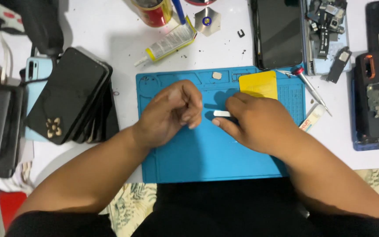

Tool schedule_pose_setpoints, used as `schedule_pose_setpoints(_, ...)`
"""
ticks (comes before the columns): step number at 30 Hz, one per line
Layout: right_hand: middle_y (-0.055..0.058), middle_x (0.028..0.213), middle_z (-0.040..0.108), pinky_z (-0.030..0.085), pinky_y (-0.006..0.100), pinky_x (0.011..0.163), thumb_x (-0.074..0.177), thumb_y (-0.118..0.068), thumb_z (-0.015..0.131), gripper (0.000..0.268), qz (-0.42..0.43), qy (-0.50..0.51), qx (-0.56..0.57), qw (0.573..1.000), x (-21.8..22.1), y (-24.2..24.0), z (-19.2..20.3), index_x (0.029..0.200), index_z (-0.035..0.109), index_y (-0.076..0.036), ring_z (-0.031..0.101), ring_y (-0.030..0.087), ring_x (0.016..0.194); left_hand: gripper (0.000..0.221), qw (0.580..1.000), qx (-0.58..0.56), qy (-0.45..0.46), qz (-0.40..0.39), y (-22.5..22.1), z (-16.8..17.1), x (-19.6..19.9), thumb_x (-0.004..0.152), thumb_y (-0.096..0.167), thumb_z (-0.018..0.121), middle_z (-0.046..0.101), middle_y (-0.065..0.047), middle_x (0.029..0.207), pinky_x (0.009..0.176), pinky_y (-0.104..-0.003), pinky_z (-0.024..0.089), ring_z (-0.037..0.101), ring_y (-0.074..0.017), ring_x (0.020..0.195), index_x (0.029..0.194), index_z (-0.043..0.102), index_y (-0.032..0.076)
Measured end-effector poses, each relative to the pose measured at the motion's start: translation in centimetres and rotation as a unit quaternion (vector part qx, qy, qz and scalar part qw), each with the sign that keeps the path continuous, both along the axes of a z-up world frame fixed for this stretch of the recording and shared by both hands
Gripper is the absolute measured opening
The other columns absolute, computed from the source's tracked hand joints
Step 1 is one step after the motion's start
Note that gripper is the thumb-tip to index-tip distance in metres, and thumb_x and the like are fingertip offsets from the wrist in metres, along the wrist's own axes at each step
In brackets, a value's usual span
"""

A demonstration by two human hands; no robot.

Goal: Disassembling a mobile phone to extract internal components like the motherboard and screen using tweezers and a screwdriver.

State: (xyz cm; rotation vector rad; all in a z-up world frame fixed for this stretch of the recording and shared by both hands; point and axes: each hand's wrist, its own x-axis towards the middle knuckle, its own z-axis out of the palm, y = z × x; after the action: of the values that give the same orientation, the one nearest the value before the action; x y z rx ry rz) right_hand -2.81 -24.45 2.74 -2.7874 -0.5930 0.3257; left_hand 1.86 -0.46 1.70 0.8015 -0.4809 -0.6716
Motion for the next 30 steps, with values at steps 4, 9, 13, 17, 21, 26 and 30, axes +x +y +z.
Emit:
schedule_pose_setpoints(4,0.005,0.080,0.058,0.042,0.049,0.045,0.101,-0.054,0.060,0.044,0.009,-0.042,0.002,0.999,-0.1,0.7,-0.1,0.086,0.055,-0.013,0.060,0.033,0.068,0.043,0.991,0.099,-0.087,0.008,0.0,-0.2,0.2,0.104,0.051,0.053,0.045,0.002,0.065,0.059,-0.025,0.038,0.046,-0.0105,0.061,0.093,0.064,0.010)
schedule_pose_setpoints(9,0.009,0.095,0.061,0.047,0.057,0.043,0.100,-0.058,0.057,0.047,-0.040,-0.024,-0.050,0.998,-1.8,1.6,-0.1,0.094,0.057,-0.012,0.063,0.045,0.067,0.042,0.989,0.083,-0.116,-0.047,0.4,-0.5,-0.1,0.102,0.049,0.056,0.046,0.000,0.066,0.055,-0.025,0.031,0.034,-0.0082,0.056,0.080,0.057,0.013)
schedule_pose_setpoints(13,0.014,0.103,0.060,0.049,0.059,0.045,0.101,-0.056,0.058,0.048,-0.030,-0.032,-0.049,0.998,-2.0,2.0,0.2,0.098,0.059,-0.009,0.064,0.047,0.069,0.040,0.982,0.103,-0.151,-0.055,0.4,-0.6,0.1,0.102,0.048,0.058,0.048,0.002,0.068,0.056,-0.024,0.033,0.037,-0.0078,0.058,0.081,0.058,0.014)
schedule_pose_setpoints(17,0.012,0.101,0.060,0.050,0.058,0.045,0.100,-0.057,0.059,0.047,-0.036,-0.031,-0.062,0.997,-2.0,1.9,-0.1,0.101,0.061,-0.010,0.065,0.046,0.069,0.042,0.982,0.112,-0.144,-0.059,0.2,-0.3,0.2,0.101,0.051,0.058,0.046,0.002,0.065,0.054,-0.024,0.032,0.036,-0.0088,0.056,0.080,0.058,0.014)
schedule_pose_setpoints(21,0.014,0.102,0.059,0.052,0.061,0.049,0.099,-0.057,0.059,0.047,-0.032,-0.006,-0.061,0.998,-1.8,2.0,0.3,0.101,0.059,-0.010,0.066,0.048,0.074,0.042,0.978,0.113,-0.154,-0.079,0.4,-0.3,0.4,0.102,0.050,0.058,0.046,0.000,0.066,0.057,-0.026,0.034,0.037,-0.0093,0.057,0.080,0.057,0.015)
schedule_pose_setpoints(26,0.010,0.096,0.057,0.047,0.057,0.046,0.100,-0.057,0.060,0.047,-0.019,-0.040,-0.051,0.998,-1.9,1.6,-0.2,0.093,0.056,-0.010,0.063,0.043,0.069,0.038,0.976,0.109,-0.165,-0.092,0.9,-0.2,0.6,0.102,0.048,0.058,0.042,0.003,0.067,0.060,-0.026,0.033,0.033,-0.0089,0.060,0.083,0.055,0.016)
schedule_pose_setpoints(30,0.006,0.094,0.057,0.046,0.055,0.046,0.099,-0.058,0.062,0.047,-0.022,-0.051,-0.055,0.997,-1.9,1.2,-0.5,0.090,0.055,-0.013,0.063,0.039,0.073,0.034,0.974,0.120,-0.174,-0.085,1.1,-0.6,0.6,0.102,0.045,0.060,0.048,0.004,0.069,0.062,-0.025,0.034,0.038,-0.0071,0.062,0.082,0.059,0.017)
